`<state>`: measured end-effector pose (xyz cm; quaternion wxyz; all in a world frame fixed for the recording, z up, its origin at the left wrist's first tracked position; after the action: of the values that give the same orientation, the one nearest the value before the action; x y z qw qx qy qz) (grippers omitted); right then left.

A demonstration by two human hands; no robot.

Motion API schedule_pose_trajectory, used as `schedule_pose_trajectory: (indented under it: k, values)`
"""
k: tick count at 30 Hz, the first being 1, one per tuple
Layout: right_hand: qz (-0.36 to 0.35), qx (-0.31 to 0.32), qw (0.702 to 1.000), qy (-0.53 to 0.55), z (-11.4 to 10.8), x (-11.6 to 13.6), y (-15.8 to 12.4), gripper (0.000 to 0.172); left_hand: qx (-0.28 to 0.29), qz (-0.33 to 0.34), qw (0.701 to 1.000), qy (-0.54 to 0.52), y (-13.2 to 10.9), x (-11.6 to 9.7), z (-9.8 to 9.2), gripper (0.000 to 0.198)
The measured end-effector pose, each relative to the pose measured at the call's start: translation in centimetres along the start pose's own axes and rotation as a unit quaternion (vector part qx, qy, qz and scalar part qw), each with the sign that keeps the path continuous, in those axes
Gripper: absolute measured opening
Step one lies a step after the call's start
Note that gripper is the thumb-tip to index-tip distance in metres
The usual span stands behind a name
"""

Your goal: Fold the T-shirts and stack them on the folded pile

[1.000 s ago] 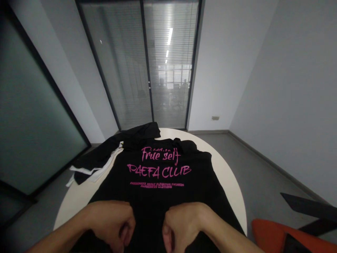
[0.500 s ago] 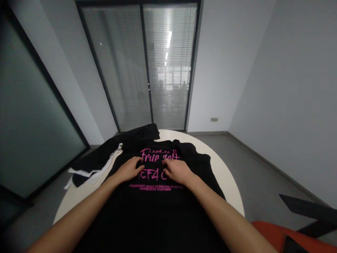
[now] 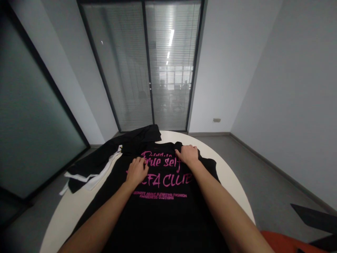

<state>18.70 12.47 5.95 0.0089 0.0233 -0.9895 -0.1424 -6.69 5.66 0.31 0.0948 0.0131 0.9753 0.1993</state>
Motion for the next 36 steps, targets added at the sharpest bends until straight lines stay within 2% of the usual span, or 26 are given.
schedule_pose_trajectory:
  k: [5, 8, 10, 12, 14, 16, 19, 21, 24, 30, 33, 36]
  values:
    - [0.071, 0.015, 0.997, 0.011, 2.0, 0.1, 2.4, 0.061, -0.004, 0.002, 1.000, -0.009, 0.3, 0.3, 0.2, 0.019]
    - [0.095, 0.064, 0.993, 0.038, 3.4, 0.0, 3.8, 0.071, -0.005, 0.005, 1.000, -0.014, 0.5, 0.4, 0.3, 0.018]
    - [0.099, 0.088, 0.990, 0.056, 4.1, -0.1, 4.7, 0.064, -0.007, 0.005, 1.000, -0.016, 0.6, 0.3, 0.2, 0.017]
    - [0.102, 0.089, 0.989, 0.065, 4.5, -0.3, 5.3, 0.048, -0.006, 0.000, 1.000, -0.015, 0.7, 0.3, 0.2, 0.016]
    - [0.111, 0.067, 0.989, 0.065, 4.5, -0.8, 6.0, 0.042, -0.001, -0.006, 1.000, -0.013, 0.8, 0.3, 0.3, 0.015]
    - [0.136, 0.025, 0.988, 0.070, 4.1, -1.7, 6.6, 0.046, 0.003, -0.012, 1.000, -0.012, 0.8, 0.3, 0.3, 0.016]
    - [0.183, -0.085, 0.972, 0.124, 3.1, -4.0, 7.4, 0.052, 0.000, -0.015, 1.000, -0.014, 0.9, 0.4, 0.3, 0.019]
    - [0.187, -0.143, 0.956, 0.177, 2.7, -5.6, 7.9, 0.049, -0.003, -0.015, 1.000, -0.018, 0.8, 0.3, 0.3, 0.020]
    - [0.169, -0.165, 0.945, 0.227, 2.9, -7.4, 8.6, 0.046, -0.004, -0.016, 1.000, -0.026, 0.8, 0.3, 0.1, 0.022]
    - [0.187, -0.085, 0.950, 0.238, 5.2, -9.1, 8.6, 0.053, -0.006, -0.015, 0.999, -0.035, 0.8, 0.3, 0.1, 0.027]
    - [0.177, -0.059, 0.955, 0.231, 6.3, -9.4, 7.9, 0.073, -0.012, -0.015, 0.999, -0.037, 0.8, 0.3, 0.1, 0.028]
    - [0.145, 0.001, 0.971, 0.192, 7.6, -9.3, 6.9, 0.091, -0.020, -0.017, 0.999, -0.043, 0.7, 0.4, 0.2, 0.030]
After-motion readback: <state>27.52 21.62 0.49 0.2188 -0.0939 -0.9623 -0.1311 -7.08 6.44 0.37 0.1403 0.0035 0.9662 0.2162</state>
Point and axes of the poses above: each hand's wrist, its own y-axis towards the middle knuckle, its own z-axis out of the palm, x = y × z, the point moved 5 cm from there along y, towards the middle knuckle, and after that the axes turned 7 degrees about -x, right-handed, at the moved point
